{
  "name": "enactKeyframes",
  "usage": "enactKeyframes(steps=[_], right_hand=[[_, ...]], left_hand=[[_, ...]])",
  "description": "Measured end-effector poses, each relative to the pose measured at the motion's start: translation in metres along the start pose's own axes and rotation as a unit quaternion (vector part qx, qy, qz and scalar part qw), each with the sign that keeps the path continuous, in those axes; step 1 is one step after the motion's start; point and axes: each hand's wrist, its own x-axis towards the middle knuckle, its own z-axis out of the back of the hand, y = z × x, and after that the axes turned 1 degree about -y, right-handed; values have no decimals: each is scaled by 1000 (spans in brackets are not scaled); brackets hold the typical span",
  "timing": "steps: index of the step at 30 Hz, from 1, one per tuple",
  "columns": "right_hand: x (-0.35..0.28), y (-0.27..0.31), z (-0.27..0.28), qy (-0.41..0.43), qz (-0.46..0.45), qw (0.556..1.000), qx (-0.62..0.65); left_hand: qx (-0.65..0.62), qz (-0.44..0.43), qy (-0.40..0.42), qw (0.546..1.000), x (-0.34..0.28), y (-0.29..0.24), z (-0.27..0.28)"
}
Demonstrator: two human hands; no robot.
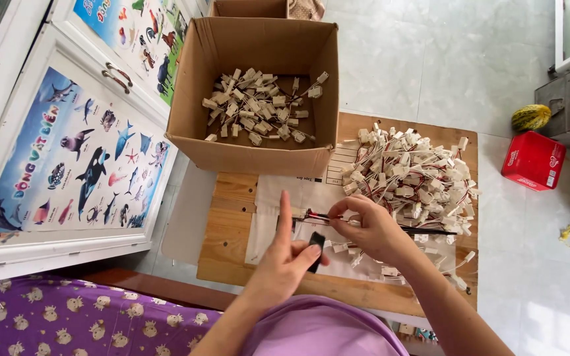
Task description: Taping electrical wire connectors together to assemble harnesses.
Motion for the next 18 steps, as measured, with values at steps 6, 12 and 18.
enactKeyframes(steps=[6, 12, 18], right_hand=[[3, -17, -1, -29, 148, 987, -46], [3, -20, -2, -39, 199, 977, -62], [2, -22, -6, -51, 226, 969, -84]], left_hand=[[-55, -17, -52, 997, 29, 29, -15], [-54, 32, -83, 995, 36, 19, -18], [-5, 36, -161, 986, 49, 23, -25]])
